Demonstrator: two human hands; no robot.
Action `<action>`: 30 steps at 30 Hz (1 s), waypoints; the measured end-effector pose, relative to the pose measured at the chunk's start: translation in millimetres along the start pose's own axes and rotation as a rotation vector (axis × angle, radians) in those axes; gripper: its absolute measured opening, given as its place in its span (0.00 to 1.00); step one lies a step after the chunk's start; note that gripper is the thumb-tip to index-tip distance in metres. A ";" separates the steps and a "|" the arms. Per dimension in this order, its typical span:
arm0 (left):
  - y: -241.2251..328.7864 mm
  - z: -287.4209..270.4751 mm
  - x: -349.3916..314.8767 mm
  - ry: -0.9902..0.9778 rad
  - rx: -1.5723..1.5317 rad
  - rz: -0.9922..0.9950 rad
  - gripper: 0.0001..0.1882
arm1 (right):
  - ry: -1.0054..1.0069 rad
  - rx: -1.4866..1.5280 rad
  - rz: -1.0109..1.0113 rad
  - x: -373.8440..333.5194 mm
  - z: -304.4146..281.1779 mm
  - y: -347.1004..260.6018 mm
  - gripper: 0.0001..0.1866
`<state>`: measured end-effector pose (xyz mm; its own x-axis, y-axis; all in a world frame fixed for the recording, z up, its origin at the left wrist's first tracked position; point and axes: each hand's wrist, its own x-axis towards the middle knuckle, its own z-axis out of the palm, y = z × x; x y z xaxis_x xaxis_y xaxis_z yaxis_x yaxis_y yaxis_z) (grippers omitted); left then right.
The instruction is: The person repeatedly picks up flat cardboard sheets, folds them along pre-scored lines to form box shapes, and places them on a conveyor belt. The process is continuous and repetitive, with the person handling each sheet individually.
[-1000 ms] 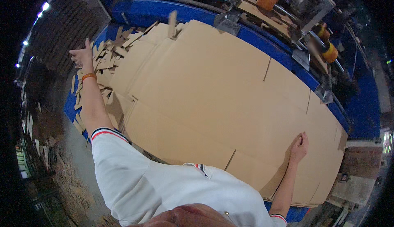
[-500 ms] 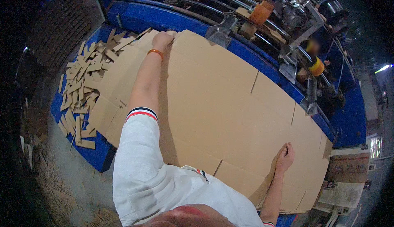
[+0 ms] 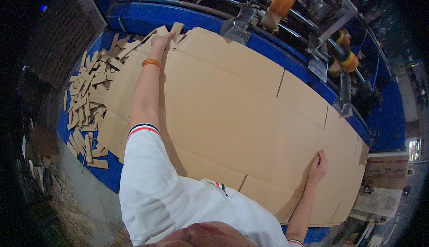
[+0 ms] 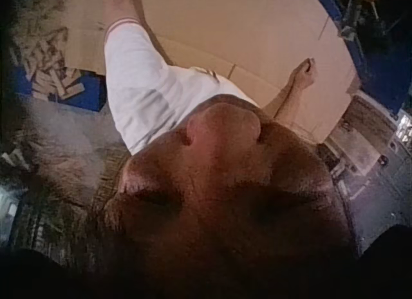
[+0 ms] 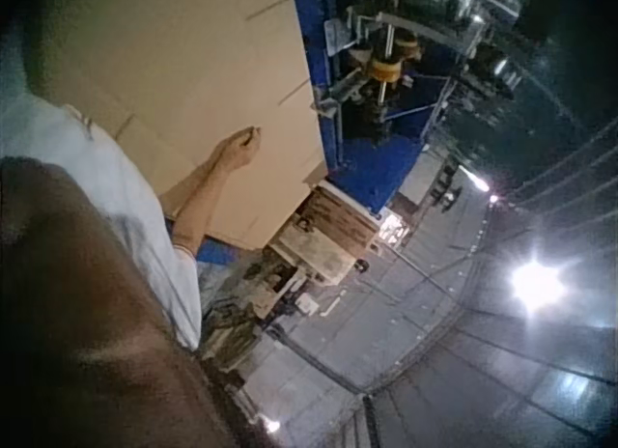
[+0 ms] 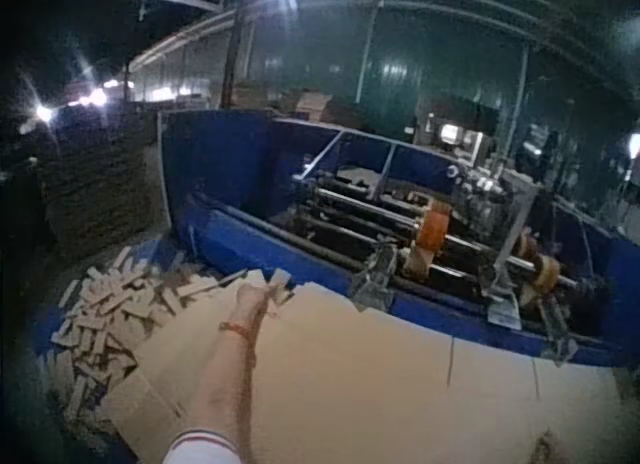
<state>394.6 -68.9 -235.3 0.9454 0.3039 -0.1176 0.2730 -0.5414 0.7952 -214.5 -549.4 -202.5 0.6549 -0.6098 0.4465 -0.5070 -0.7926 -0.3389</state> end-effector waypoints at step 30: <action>-63.8 -146.7 -222.6 0.000 0.722 0.401 0.29 | 0.012 -0.028 -0.032 -0.6 4.7 -1.2 0.14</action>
<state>140.7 13.0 -172.5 0.9954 -0.0200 0.0941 -0.0384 -0.9794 0.1983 -211.7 -548.2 -206.3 0.6641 -0.5841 0.4667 -0.5013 -0.8110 -0.3015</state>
